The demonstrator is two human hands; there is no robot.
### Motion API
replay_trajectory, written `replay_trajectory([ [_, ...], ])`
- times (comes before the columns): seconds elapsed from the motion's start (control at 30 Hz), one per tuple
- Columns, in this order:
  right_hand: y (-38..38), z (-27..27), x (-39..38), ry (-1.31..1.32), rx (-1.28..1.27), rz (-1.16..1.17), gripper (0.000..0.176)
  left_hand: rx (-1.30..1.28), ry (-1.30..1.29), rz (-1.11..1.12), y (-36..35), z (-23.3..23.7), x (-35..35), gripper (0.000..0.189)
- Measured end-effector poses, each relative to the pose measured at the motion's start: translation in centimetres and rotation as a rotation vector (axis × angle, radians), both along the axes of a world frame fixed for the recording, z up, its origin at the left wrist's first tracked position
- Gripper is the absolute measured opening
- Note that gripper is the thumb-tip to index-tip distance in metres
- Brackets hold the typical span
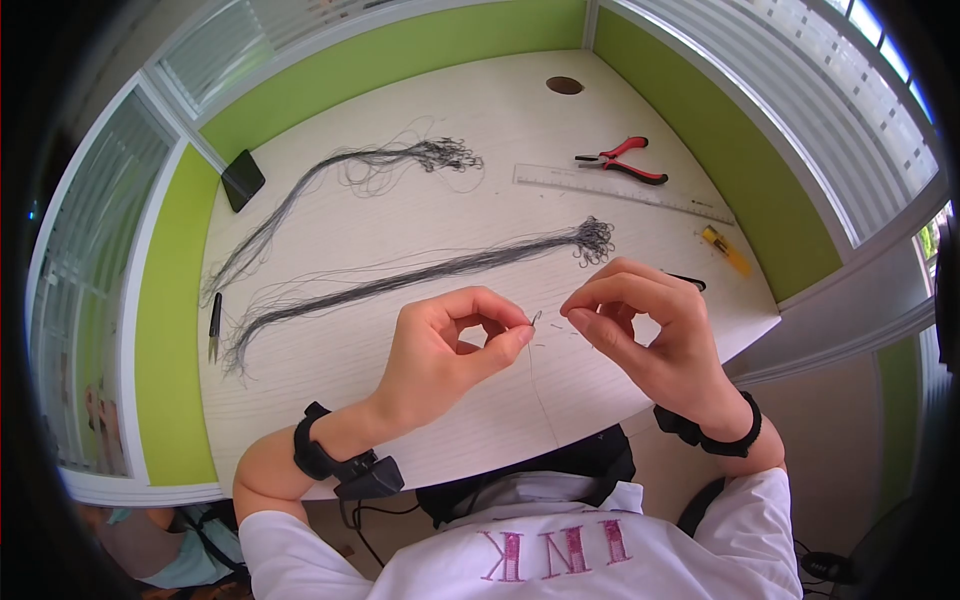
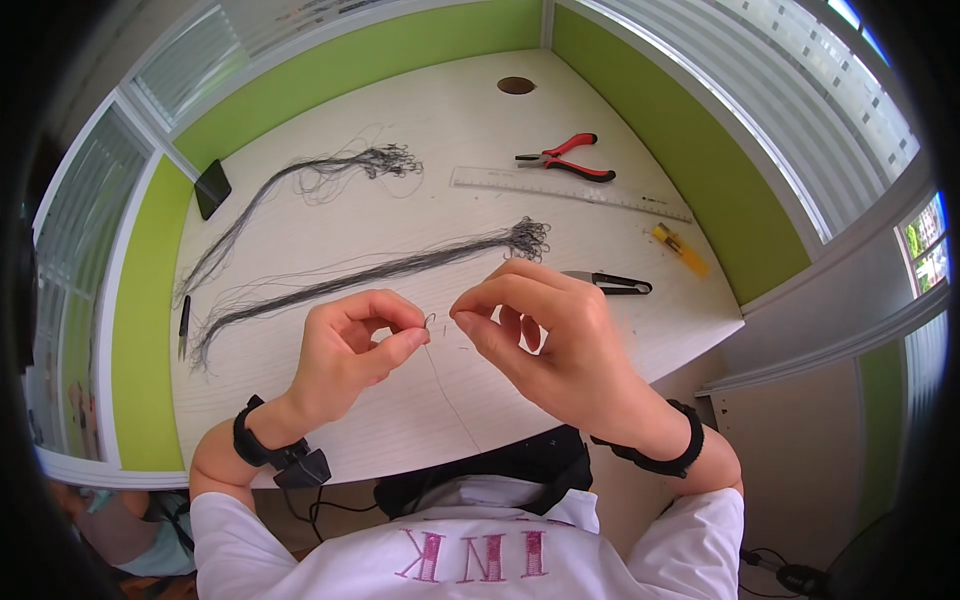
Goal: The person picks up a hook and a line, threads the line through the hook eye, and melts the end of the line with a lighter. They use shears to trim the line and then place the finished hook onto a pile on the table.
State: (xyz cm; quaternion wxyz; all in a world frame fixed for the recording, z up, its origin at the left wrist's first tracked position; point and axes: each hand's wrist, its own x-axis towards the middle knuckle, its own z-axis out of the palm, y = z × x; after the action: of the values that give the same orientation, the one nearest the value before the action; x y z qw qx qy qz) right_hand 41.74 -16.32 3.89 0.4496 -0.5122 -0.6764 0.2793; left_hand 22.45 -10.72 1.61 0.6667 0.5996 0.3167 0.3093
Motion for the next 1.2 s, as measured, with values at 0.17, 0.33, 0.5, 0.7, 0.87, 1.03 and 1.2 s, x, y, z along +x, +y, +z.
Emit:
replay_trajectory([
  [0.17,0.0,-0.9,-0.8,0.063,-0.064,0.025,0.007,0.140,0.018,0.017,-0.1,-0.2,0.0,0.006],
  [0.33,0.3,-1.6,-1.4,0.152,-0.081,0.020,0.009,0.261,0.045,0.031,-0.1,-0.4,0.0,0.006],
  [0.5,0.2,-1.6,-1.6,0.129,-0.078,0.033,0.006,0.290,0.051,0.064,-0.1,-0.5,0.0,0.007],
  [0.7,0.2,-2.0,-1.4,0.151,-0.039,0.041,0.003,0.329,0.044,0.100,-0.1,-0.6,0.1,0.007],
  [0.87,0.3,-1.5,-1.3,0.177,-0.059,-0.017,0.004,0.343,0.064,0.114,-0.2,-0.4,0.1,0.007],
  [1.03,0.4,-1.7,-1.7,0.149,-0.104,0.033,0.007,0.406,0.077,0.118,-0.3,-0.4,0.1,0.007],
  [1.2,0.2,-1.9,-1.5,0.100,-0.040,0.073,0.005,0.517,0.095,0.156,-0.2,-0.6,0.0,0.010],
])
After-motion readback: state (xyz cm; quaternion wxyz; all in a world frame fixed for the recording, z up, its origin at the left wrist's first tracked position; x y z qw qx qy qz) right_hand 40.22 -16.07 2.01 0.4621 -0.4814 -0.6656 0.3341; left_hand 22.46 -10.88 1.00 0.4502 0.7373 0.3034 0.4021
